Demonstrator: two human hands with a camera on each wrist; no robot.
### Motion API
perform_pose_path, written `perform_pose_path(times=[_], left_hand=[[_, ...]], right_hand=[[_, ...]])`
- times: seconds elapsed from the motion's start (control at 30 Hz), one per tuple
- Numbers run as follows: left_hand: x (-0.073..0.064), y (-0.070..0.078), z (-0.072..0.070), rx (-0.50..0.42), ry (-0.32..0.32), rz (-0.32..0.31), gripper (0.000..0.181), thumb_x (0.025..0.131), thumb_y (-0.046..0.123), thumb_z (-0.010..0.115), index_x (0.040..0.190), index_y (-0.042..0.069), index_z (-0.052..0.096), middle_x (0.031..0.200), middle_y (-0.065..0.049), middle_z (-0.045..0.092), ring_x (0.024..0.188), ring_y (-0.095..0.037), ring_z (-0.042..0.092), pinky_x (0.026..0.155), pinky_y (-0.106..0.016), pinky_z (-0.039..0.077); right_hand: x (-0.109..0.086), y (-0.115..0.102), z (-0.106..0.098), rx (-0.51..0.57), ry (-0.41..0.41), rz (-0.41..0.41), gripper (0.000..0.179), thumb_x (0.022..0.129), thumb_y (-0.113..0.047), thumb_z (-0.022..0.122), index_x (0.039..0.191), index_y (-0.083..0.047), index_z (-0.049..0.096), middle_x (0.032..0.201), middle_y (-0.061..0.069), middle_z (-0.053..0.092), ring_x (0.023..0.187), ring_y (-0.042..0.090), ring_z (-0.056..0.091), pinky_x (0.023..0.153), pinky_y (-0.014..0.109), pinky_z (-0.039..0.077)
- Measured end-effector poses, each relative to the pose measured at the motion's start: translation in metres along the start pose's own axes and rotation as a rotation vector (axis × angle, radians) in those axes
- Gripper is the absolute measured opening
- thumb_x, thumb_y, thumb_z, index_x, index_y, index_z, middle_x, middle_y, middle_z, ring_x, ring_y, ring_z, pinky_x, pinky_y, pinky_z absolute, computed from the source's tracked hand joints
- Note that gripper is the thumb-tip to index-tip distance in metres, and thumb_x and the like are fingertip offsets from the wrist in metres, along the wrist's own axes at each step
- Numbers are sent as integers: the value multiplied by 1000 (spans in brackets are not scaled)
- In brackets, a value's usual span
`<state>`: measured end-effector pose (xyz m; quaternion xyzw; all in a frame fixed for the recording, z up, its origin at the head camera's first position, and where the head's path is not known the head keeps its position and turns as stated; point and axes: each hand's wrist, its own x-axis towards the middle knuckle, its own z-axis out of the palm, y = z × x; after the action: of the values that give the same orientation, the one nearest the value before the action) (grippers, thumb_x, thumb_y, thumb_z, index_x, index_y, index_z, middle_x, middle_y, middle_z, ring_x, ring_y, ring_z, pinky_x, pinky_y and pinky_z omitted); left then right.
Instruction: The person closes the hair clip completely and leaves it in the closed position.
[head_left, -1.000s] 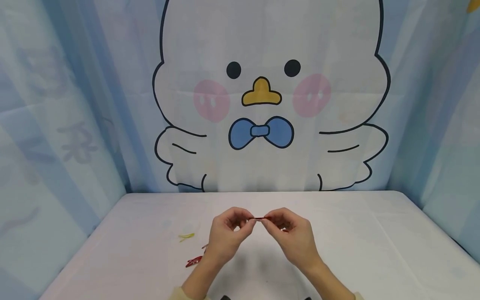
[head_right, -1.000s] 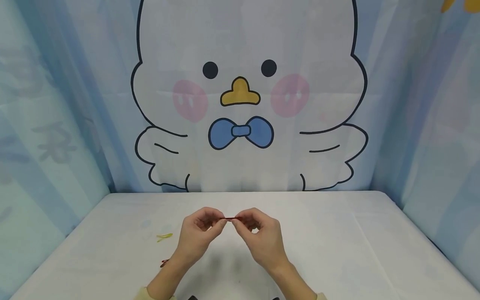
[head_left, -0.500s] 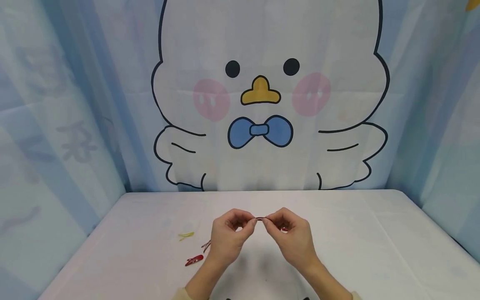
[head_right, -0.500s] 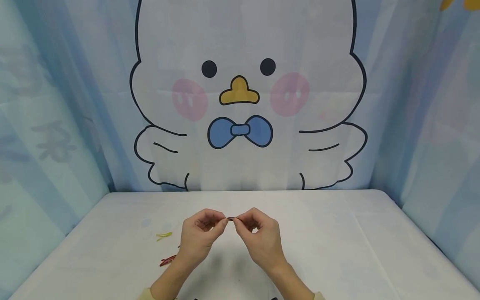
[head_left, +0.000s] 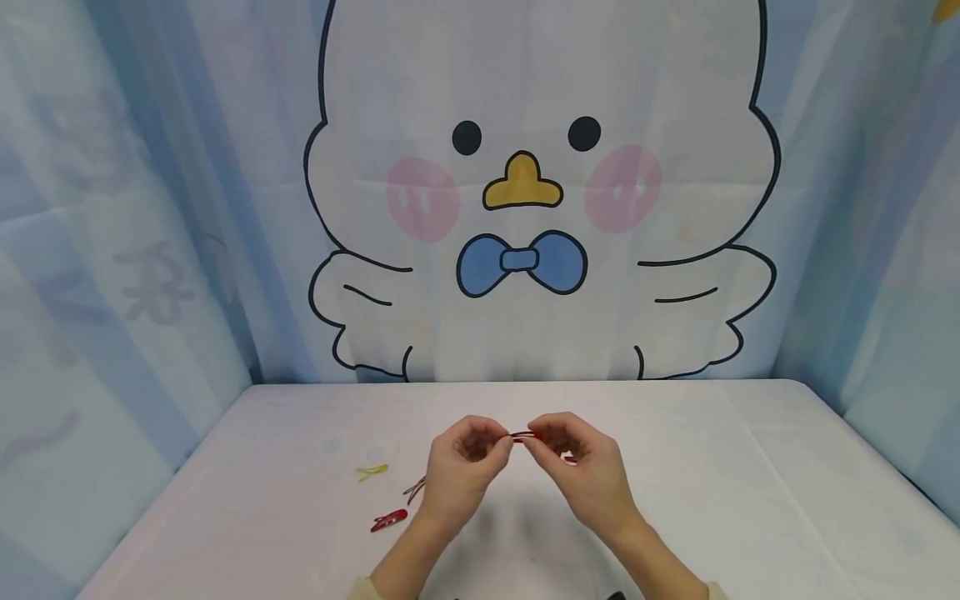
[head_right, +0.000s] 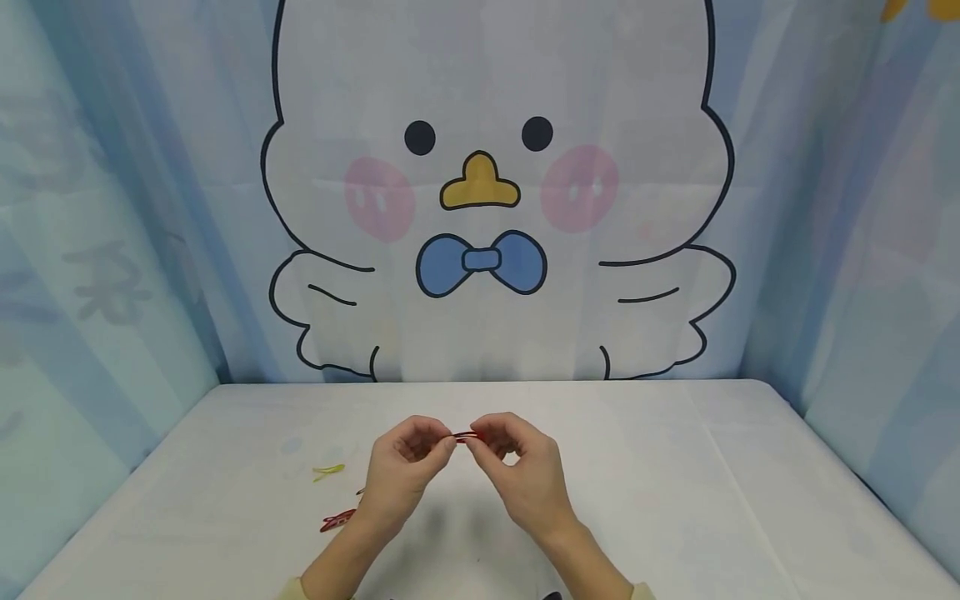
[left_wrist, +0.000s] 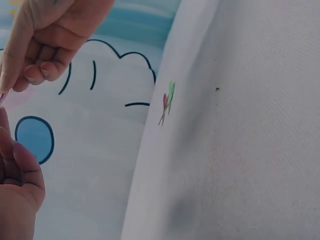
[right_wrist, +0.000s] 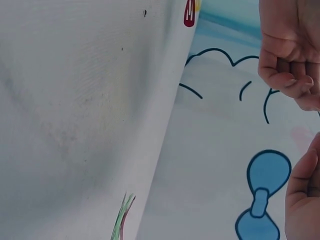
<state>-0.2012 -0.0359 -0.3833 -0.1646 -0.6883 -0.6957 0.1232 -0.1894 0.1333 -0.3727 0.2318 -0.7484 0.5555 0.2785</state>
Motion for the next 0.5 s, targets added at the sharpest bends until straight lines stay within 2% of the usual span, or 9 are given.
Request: perform_pose_path(times=[0.3, 0.5], left_hand=[[3, 4, 0, -97, 1, -138, 15, 91, 3, 73, 102, -6, 67, 89, -8, 66, 80, -16, 61, 73, -23, 52], [3, 5, -1, -109, -8, -187, 19, 93, 5, 72, 106, -8, 66, 90, -7, 67, 82, -16, 61, 75, -23, 52]], right_hand=[[1, 3, -4, -64, -45, -61, 25, 82, 5, 80, 100, -10, 73, 87, 2, 70, 71, 12, 61, 61, 27, 50], [1, 4, -6, -116, -55, -99, 24, 81, 1, 82, 98, -13, 73, 81, -8, 65, 66, 9, 58, 59, 26, 50]])
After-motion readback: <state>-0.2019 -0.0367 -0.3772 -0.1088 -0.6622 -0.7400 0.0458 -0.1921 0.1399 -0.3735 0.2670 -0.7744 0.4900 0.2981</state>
